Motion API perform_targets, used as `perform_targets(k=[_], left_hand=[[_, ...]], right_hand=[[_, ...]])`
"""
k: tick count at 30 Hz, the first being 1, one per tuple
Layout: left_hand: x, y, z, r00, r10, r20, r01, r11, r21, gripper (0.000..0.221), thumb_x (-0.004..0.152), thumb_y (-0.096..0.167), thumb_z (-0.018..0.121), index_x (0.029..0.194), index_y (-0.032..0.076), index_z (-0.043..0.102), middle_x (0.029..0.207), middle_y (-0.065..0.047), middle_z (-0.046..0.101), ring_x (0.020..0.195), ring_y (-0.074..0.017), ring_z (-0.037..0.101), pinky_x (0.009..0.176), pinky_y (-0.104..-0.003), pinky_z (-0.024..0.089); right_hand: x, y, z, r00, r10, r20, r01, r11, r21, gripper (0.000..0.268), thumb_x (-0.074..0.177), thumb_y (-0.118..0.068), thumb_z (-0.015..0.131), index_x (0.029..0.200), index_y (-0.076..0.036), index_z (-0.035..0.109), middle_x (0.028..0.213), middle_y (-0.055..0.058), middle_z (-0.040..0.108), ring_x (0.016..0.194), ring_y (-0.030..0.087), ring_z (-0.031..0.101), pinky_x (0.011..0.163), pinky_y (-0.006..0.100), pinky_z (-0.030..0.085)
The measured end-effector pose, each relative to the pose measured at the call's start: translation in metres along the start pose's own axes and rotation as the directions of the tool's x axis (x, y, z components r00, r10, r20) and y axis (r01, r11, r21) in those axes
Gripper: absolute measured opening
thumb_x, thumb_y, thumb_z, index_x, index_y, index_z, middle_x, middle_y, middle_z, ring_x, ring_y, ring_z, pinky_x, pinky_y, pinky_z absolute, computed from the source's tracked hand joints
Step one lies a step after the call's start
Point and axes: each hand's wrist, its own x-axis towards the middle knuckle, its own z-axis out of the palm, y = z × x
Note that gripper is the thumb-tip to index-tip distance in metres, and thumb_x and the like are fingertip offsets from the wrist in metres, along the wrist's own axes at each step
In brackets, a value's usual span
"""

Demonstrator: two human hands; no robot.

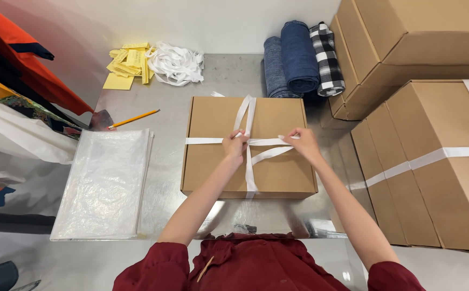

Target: The person places a plastic-wrapped item into a cardboard box and closes the lid. They then take a white ribbon, wrap it around the box, and tie a decorative bow on top.

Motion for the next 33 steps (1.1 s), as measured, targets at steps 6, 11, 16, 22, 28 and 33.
perform_targets(k=[6, 11, 16, 22, 28, 33], left_hand=[[-0.002, -0.005, 0.004, 0.998, 0.061, -0.028, -0.061, 0.998, 0.007, 0.069, 0.074, -0.012, 0.071, 0.138, 0.000, 0.049, 0.119, -0.004, 0.072, 0.107, -0.0200, 0.070, 0.088, -0.036, 0.059], [-0.006, 0.001, 0.000, 0.996, 0.092, 0.009, -0.093, 0.994, 0.063, 0.069, 0.071, -0.016, 0.071, 0.135, -0.004, 0.050, 0.118, -0.008, 0.071, 0.105, -0.0205, 0.071, 0.083, -0.033, 0.061], [-0.008, -0.001, -0.008, 0.995, 0.094, 0.015, -0.095, 0.990, 0.100, 0.066, 0.070, -0.016, 0.072, 0.132, -0.003, 0.053, 0.115, -0.009, 0.072, 0.103, -0.0218, 0.072, 0.080, -0.036, 0.063], [-0.005, -0.005, -0.001, 0.996, 0.084, 0.004, -0.084, 0.995, 0.045, 0.065, 0.069, -0.014, 0.077, 0.130, -0.004, 0.056, 0.113, -0.011, 0.072, 0.103, -0.0217, 0.072, 0.082, -0.034, 0.063], [-0.027, 0.000, 0.010, 0.995, 0.097, -0.006, -0.097, 0.995, 0.016, 0.063, 0.073, -0.012, 0.078, 0.131, -0.005, 0.056, 0.114, -0.013, 0.070, 0.106, -0.0199, 0.070, 0.084, -0.031, 0.062], [-0.030, -0.005, 0.018, 0.994, 0.091, 0.059, -0.090, 0.996, -0.014, 0.067, 0.072, -0.011, 0.080, 0.133, -0.005, 0.055, 0.116, -0.012, 0.069, 0.107, -0.0189, 0.069, 0.085, -0.031, 0.062]], right_hand=[[-0.010, 0.017, -0.048, 0.986, 0.058, -0.157, -0.071, 0.994, -0.078, 0.024, 0.073, -0.038, 0.083, 0.089, -0.020, 0.080, 0.105, 0.017, 0.074, 0.108, 0.038, 0.067, 0.087, 0.041, 0.052], [-0.032, 0.016, -0.076, 0.952, -0.022, -0.305, -0.063, 0.962, -0.266, 0.014, 0.081, -0.026, 0.080, 0.088, -0.017, 0.074, 0.091, 0.013, 0.074, 0.094, 0.037, 0.071, 0.078, 0.046, 0.055], [-0.030, 0.027, -0.061, 0.918, -0.247, -0.312, 0.069, 0.871, -0.487, 0.015, 0.086, -0.016, 0.080, 0.087, -0.013, 0.065, 0.082, 0.009, 0.070, 0.086, 0.031, 0.070, 0.076, 0.042, 0.055], [-0.004, 0.057, -0.046, 0.883, -0.365, -0.296, 0.132, 0.798, -0.588, 0.017, 0.089, -0.015, 0.079, 0.089, -0.013, 0.062, 0.081, 0.004, 0.067, 0.085, 0.025, 0.068, 0.072, 0.039, 0.057], [-0.018, 0.009, -0.024, 0.890, -0.359, -0.282, 0.040, 0.677, -0.735, 0.020, 0.088, -0.021, 0.079, 0.105, -0.012, 0.073, 0.131, 0.014, 0.050, 0.115, 0.032, 0.051, 0.087, 0.040, 0.045], [-0.001, -0.016, 0.040, 0.881, -0.455, 0.133, 0.437, 0.888, 0.146, 0.028, 0.099, -0.023, 0.064, 0.124, -0.010, 0.066, 0.120, 0.018, 0.069, 0.119, 0.039, 0.061, 0.102, 0.052, 0.044]])
